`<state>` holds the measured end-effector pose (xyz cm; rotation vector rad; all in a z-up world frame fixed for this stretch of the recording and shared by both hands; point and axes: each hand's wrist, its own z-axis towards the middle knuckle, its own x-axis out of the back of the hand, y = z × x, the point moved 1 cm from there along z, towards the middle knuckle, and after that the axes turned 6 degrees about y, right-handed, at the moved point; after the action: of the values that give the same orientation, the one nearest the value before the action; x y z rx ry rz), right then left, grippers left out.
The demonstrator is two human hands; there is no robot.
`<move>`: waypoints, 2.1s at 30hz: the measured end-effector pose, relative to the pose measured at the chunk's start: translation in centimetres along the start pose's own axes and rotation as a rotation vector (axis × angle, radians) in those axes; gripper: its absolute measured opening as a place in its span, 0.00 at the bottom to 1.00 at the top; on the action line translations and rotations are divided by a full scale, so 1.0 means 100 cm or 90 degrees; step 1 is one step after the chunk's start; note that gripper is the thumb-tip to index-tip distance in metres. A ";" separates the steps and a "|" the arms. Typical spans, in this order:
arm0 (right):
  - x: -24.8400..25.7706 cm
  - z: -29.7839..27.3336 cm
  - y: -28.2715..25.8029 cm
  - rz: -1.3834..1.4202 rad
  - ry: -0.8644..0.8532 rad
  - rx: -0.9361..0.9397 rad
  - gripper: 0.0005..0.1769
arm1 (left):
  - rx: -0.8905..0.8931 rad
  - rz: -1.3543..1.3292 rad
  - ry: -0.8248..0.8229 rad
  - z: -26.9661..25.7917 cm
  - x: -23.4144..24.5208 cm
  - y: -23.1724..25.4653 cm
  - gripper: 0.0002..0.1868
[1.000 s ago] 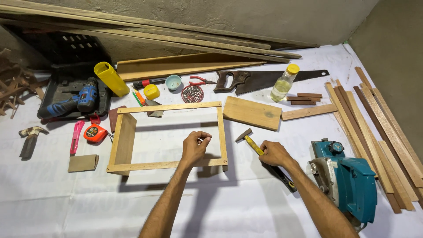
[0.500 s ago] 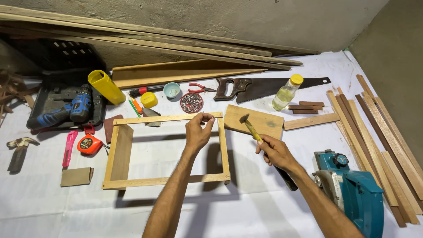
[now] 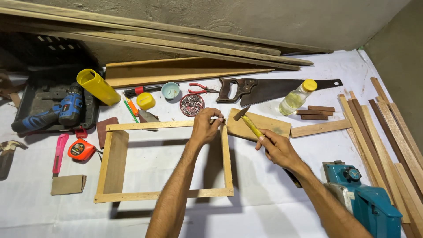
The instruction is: The person works on a small wooden frame on a workbench, measuring its parts with a tape measure, picking nails from a dish, and hammering a nail into the frame joint. They reposition and turn the frame repeatedly and align wood strips against it while checking measurements.
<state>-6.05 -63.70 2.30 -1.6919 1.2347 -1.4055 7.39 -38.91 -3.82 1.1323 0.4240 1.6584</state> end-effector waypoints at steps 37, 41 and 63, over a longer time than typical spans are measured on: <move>-0.023 0.012 -0.040 -0.221 -0.024 0.178 0.32 | 0.127 0.022 -0.003 -0.001 -0.011 -0.005 0.05; -0.023 0.013 -0.035 -0.209 -0.017 0.191 0.32 | 0.127 0.018 0.004 0.001 -0.007 0.002 0.05; -0.029 0.009 -0.049 -0.318 0.029 0.322 0.33 | 0.213 -0.051 -0.138 0.005 0.000 0.001 0.26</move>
<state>-3.89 -59.29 5.24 -1.6575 0.4142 -1.8599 7.78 -39.05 -3.53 1.5053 0.6138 1.4079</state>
